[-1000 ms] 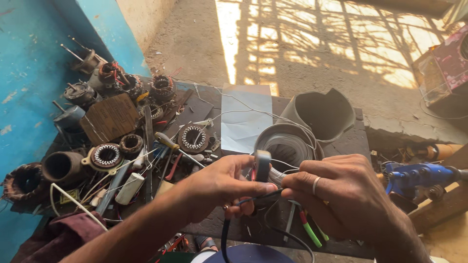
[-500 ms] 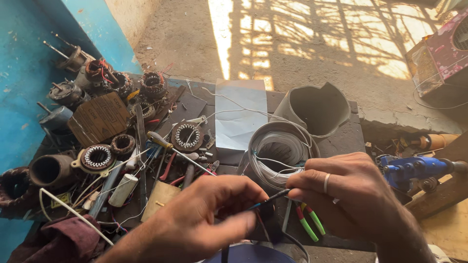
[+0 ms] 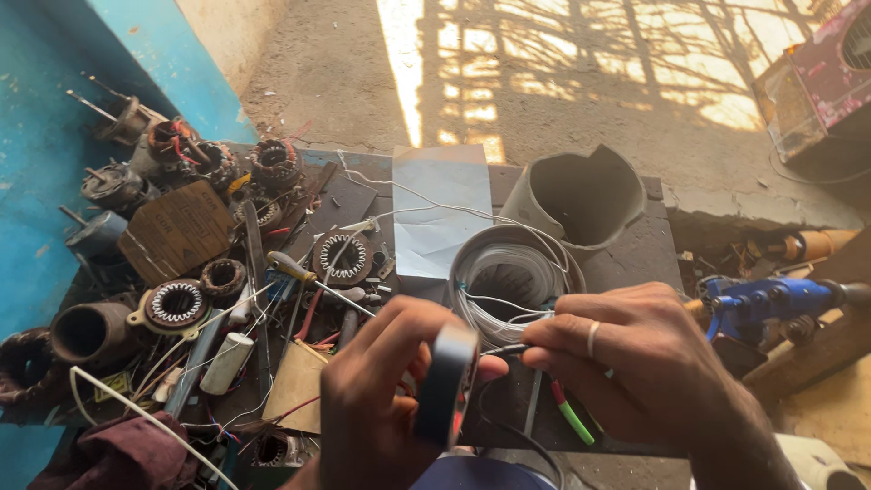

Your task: The person strips insulation from a black wire using a knife, then wraps the exposed end with electrical tape. They then strip a white wire and twist its strands together. Finally, they strip a yellow wire and twist its strands.

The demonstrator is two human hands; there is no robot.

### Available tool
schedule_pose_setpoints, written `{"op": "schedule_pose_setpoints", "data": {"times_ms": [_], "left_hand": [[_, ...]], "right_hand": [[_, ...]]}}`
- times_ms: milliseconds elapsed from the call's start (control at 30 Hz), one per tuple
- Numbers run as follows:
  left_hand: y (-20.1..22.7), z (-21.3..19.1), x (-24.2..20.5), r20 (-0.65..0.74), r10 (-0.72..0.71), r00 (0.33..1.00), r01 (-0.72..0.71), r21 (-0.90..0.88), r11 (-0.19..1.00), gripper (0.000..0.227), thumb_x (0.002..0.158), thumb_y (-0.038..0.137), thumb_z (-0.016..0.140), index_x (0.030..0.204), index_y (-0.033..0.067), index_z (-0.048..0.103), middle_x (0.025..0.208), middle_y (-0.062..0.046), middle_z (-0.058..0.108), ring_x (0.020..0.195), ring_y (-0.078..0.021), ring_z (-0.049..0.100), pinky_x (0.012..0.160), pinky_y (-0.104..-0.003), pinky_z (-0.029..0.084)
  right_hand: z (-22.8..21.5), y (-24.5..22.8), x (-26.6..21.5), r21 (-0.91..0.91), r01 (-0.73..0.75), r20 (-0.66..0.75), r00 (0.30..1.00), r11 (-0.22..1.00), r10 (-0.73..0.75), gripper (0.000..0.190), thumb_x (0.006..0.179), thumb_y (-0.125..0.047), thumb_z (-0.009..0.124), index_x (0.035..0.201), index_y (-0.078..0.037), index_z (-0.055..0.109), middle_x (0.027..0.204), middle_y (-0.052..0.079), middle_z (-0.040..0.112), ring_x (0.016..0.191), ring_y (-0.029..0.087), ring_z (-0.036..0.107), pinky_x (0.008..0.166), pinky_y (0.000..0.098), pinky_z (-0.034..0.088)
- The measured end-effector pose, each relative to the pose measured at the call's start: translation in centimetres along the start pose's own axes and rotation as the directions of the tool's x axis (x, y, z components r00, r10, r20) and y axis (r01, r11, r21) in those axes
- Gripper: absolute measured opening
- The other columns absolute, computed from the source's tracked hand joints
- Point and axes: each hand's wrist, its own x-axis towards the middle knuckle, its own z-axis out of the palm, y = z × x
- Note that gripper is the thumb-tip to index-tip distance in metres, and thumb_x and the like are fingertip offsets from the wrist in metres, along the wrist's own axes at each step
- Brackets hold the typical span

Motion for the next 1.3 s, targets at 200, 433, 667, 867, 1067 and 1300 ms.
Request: {"op": "schedule_pose_setpoints", "data": {"times_ms": [200,433,667,867,1067,1300], "left_hand": [[-2.6,0.4,2.1,0.166,-0.515,0.841,0.540,-0.320,0.778,0.033,0.087,0.022,0.081,0.098,-0.0028,0.063,0.066,-0.005,0.061,0.051,-0.0103,0.061,0.044,-0.025,0.051],[-6.1,0.1,4.0,0.621,-0.540,0.568,0.796,-0.246,0.554,0.066,0.083,0.025,0.082,0.135,-0.0002,0.050,0.062,-0.007,0.064,0.044,-0.0104,0.057,0.037,-0.025,0.040],[-0.9,-0.3,3.6,0.354,-0.357,0.864,0.394,-0.038,0.918,0.023,0.085,0.029,0.081,0.086,0.0060,0.078,0.054,-0.001,0.071,0.047,-0.0027,0.059,0.042,-0.023,0.043],[-1.2,-0.3,4.2,0.281,-0.293,0.914,0.266,0.131,0.955,0.025,0.083,0.031,0.079,0.074,0.0085,0.077,0.054,0.000,0.072,0.042,-0.0047,0.059,0.040,-0.024,0.043],[-3.2,-0.4,5.1,0.311,-0.377,0.872,0.378,0.059,0.924,0.021,0.085,0.028,0.078,0.079,0.0076,0.077,0.055,-0.003,0.072,0.046,-0.0057,0.063,0.042,-0.025,0.045],[-4.6,1.2,6.9,0.321,-0.233,0.918,0.270,-0.073,0.960,0.021,0.085,0.026,0.077,0.083,0.0046,0.073,0.061,-0.005,0.077,0.053,-0.0081,0.074,0.047,-0.025,0.054]], "right_hand": [[0.8,1.1,0.0,-0.128,0.010,-0.030,0.999,0.992,-0.014,0.009,0.084,-0.013,0.078,0.089,-0.007,0.074,0.061,0.005,0.060,0.046,0.023,0.059,0.042,0.0377,0.043],[1.3,1.7,-0.1,-0.093,-0.024,0.009,1.000,0.995,0.025,0.006,0.085,-0.014,0.076,0.087,-0.009,0.074,0.064,0.004,0.062,0.049,0.021,0.062,0.044,0.0357,0.046],[0.7,1.8,-1.1,-0.067,-0.107,-0.074,0.992,0.992,0.102,0.007,0.086,-0.012,0.077,0.092,-0.008,0.075,0.065,0.005,0.062,0.050,0.020,0.060,0.045,0.0350,0.045],[1.7,-3.5,-0.2,-0.372,-0.181,-0.474,0.880,0.911,-0.019,0.009,0.088,-0.012,0.077,0.093,-0.008,0.072,0.081,0.009,0.067,0.077,0.026,0.066,0.069,0.0371,0.052],[6.1,-3.7,-2.0,0.095,-0.316,-0.457,0.828,0.944,0.323,0.025,0.089,-0.020,0.076,0.110,-0.006,0.070,0.105,0.008,0.071,0.091,0.018,0.072,0.081,0.0297,0.058],[9.3,2.2,-1.5,0.747,-0.429,0.040,0.792,0.508,0.609,0.047,0.100,-0.021,0.063,0.141,-0.001,0.052,0.115,0.008,0.064,0.095,0.011,0.064,0.082,0.0288,0.055]]}}
